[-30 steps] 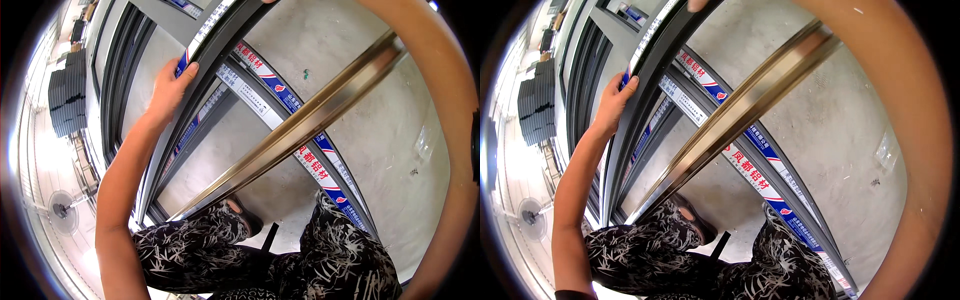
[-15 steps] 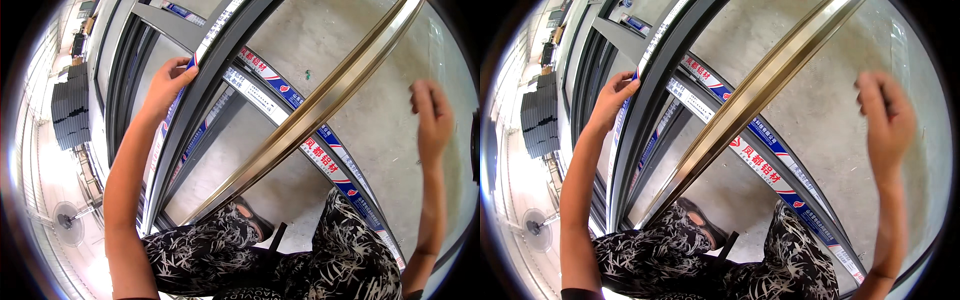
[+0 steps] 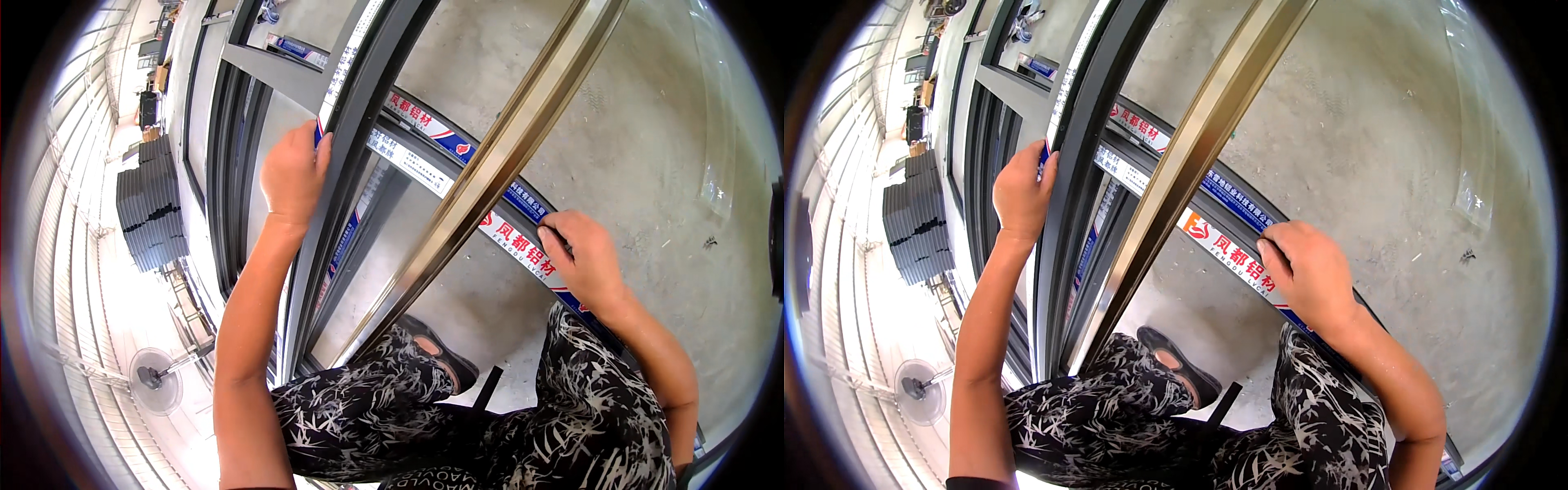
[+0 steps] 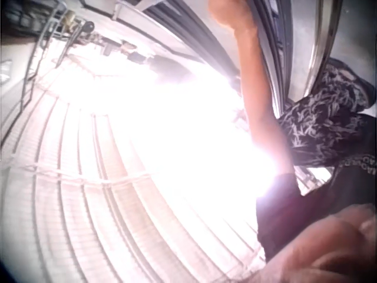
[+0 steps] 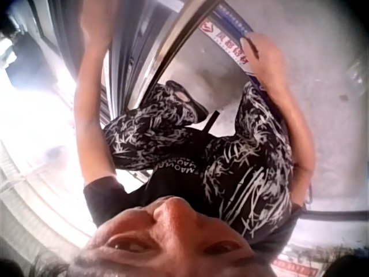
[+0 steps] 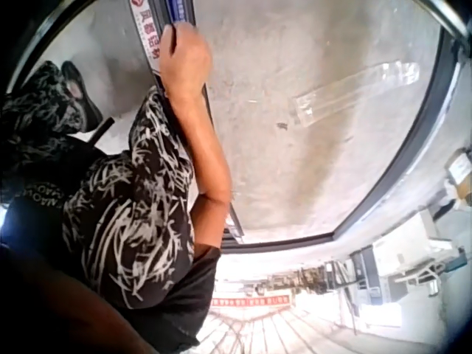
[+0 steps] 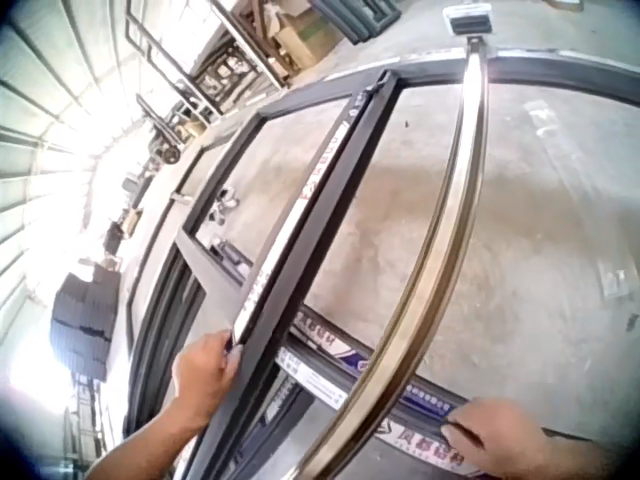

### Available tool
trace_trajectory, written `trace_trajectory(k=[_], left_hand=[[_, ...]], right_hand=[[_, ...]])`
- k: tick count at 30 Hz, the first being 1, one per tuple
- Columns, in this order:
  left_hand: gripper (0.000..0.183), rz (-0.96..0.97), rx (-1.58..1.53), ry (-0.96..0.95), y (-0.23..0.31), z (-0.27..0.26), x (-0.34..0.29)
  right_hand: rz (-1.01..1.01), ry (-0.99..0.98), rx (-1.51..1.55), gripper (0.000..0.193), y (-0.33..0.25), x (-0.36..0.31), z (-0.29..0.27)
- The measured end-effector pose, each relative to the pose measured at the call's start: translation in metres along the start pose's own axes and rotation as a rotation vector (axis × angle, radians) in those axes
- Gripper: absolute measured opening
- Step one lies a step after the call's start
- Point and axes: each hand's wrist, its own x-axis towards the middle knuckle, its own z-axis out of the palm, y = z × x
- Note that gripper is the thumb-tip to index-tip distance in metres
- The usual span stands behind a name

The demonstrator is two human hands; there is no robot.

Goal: The person using a yellow circular saw cuts a metal bar and then picks up the cut bar to place it against a metal frame on the floor.

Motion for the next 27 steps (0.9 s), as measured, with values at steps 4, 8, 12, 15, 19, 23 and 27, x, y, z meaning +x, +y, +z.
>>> trace_trajectory(k=[4, 8, 12, 15, 19, 23, 27], left_hand=[[0.018, 0.014, 0.059, 0.049, -0.003, 0.003, 0.003], [0.032, -0.018, 0.129, 0.039, 0.003, 0.003, 0.017], [0.033, 0.083, 0.215, 0.001, 0.001, 0.005, 0.023], [0.03, 0.099, 0.203, -0.069, 0.0, 0.0, 0.023], [0.022, -0.006, -0.054, -0.213, -0.008, -0.026, 0.014], [0.028, -0.234, -0.141, -0.547, -0.024, -0.047, -0.005], [0.03, -0.312, -0.121, -0.696, -0.042, -0.045, -0.038]], right_hand=[[-0.058, 0.018, -0.065, 0.008, -0.019, 0.007, 0.004], [-0.115, -0.018, -0.091, 0.011, -0.011, -0.001, 0.004], [-0.172, -0.028, -0.154, 0.018, -0.009, -0.003, 0.005], [-0.17, -0.051, -0.189, 0.02, -0.007, -0.004, 0.006], [-0.152, -0.076, -0.201, 0.021, -0.006, -0.006, 0.006], [-0.13, -0.085, -0.199, 0.023, -0.004, -0.006, 0.005], [-0.109, -0.103, -0.192, 0.025, -0.004, -0.004, 0.003]])
